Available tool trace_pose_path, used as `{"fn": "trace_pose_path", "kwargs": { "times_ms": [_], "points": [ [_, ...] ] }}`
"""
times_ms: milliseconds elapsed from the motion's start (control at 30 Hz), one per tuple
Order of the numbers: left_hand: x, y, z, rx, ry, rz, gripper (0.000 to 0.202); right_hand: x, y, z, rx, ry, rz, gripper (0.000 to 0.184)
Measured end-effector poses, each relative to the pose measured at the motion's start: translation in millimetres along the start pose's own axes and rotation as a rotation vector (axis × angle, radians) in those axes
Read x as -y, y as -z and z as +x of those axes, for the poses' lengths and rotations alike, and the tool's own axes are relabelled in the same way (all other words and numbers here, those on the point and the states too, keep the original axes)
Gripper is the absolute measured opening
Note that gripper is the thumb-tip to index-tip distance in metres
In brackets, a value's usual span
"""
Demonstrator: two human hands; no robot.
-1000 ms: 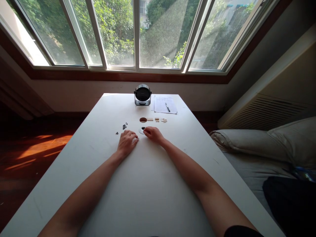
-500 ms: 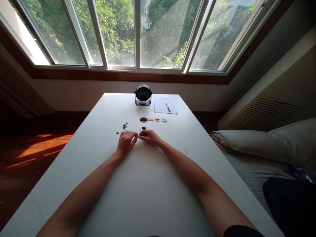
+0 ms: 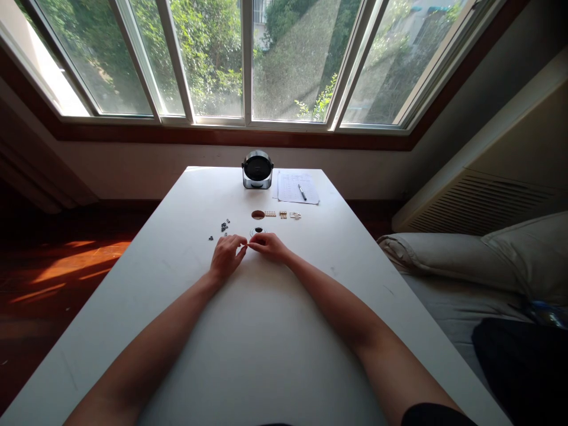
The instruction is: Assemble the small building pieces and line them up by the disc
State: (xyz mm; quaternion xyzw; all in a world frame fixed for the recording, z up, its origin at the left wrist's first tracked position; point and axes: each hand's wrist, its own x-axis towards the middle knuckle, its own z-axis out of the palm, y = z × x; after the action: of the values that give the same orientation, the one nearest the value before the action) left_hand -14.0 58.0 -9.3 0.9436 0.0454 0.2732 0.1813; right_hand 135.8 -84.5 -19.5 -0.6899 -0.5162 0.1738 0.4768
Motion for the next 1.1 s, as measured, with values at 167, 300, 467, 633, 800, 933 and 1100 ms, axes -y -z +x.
{"fn": "trace_pose_path", "kwargs": {
  "times_ms": [167, 300, 467, 633, 800, 933, 1100],
  "points": [
    [-0.9, 0.7, -0.1, 0.007, -0.002, -0.023, 0.009, 3.8, 1.1, 0.1, 0.007, 0.002, 0.020, 0.033],
    [-1.5, 1.2, 0.0, 0.006, 0.000, -0.066, 0.010, 4.3, 1.1, -0.1, -0.001, 0.008, 0.039, 0.031],
    [-1.8, 1.8, 0.1, -0.001, -0.003, -0.092, 0.012, 2.3, 0.2, -0.8, -0.003, -0.003, 0.064, 0.029],
    [-2.3, 2.8, 0.0, 0.005, -0.012, -0.113, 0.010, 0.4, 0.3, -0.7, -0.008, -0.005, 0.054, 0.031],
    [-2.7, 3.1, -0.3, 0.010, 0.004, -0.115, 0.010, 0.6, -0.2, -0.4, -0.015, 0.026, 0.066, 0.032],
    [-2.1, 2.1, -0.6, -0.002, 0.001, -0.121, 0.010, 1.3, -0.3, -0.7, -0.007, 0.016, 0.054, 0.032],
    [0.1, -0.4, -1.0, -0.038, -0.039, -0.133, 0.008, 0.8, 1.5, -0.9, 0.012, 0.013, 0.040, 0.031]
  ]
}}
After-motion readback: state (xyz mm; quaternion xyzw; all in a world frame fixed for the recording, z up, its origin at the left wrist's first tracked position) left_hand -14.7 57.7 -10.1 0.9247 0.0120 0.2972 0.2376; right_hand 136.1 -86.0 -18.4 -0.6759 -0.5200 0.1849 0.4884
